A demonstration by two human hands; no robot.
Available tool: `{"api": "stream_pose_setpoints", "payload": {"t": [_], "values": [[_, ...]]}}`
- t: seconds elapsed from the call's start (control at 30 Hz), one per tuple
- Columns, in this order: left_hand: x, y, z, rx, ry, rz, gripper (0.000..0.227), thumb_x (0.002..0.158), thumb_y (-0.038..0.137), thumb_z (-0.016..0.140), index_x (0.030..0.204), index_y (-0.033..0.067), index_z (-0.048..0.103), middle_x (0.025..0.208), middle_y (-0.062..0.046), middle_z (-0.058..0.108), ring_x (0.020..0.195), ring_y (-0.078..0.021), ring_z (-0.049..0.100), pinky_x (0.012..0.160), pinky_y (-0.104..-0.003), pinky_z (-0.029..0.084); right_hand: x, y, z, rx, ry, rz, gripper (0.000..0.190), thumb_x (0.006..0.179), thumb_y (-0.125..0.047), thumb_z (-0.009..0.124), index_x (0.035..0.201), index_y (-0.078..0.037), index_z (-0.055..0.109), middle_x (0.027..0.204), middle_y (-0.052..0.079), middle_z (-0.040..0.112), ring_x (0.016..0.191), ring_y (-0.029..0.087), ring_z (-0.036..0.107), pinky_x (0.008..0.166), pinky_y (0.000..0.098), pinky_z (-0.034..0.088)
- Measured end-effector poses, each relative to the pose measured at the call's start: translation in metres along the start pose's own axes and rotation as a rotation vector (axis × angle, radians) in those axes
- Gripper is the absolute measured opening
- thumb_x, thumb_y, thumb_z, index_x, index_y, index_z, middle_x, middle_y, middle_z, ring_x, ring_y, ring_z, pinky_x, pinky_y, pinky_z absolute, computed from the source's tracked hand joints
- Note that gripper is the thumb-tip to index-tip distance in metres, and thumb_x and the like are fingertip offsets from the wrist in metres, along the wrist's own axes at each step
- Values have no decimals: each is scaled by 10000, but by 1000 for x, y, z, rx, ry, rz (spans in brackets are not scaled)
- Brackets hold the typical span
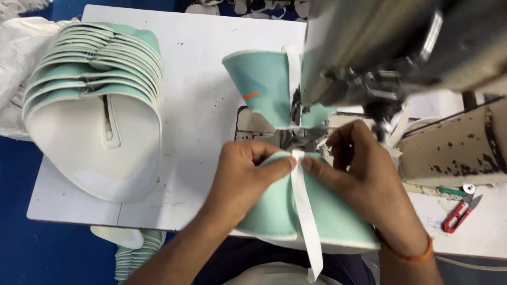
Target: The person uses a sewing machine to stitch a white strap onto light green slipper uppers. They repeatedly pick up a slipper from a stack, position it under the needle, sew the strap, and then cut the thread with scissors before moving to the next item.
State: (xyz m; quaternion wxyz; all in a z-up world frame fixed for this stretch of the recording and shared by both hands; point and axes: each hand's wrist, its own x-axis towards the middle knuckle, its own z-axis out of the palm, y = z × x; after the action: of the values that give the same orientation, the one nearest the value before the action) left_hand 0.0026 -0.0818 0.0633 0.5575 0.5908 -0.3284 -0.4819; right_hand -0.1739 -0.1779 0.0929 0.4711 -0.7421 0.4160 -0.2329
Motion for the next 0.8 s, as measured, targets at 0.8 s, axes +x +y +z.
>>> {"api": "stream_pose_setpoints", "payload": {"t": [0.8], "values": [[54, 14, -9, -7, 79, -65, 155, 787, 66, 807, 875, -59, 791, 762, -96, 775, 621, -112, 660, 588, -257, 515, 61, 20, 2, -63, 29, 1, 372, 755, -267, 905, 796, -1, 648, 706, 8, 592, 671, 100, 495, 557, 300, 425]]}}
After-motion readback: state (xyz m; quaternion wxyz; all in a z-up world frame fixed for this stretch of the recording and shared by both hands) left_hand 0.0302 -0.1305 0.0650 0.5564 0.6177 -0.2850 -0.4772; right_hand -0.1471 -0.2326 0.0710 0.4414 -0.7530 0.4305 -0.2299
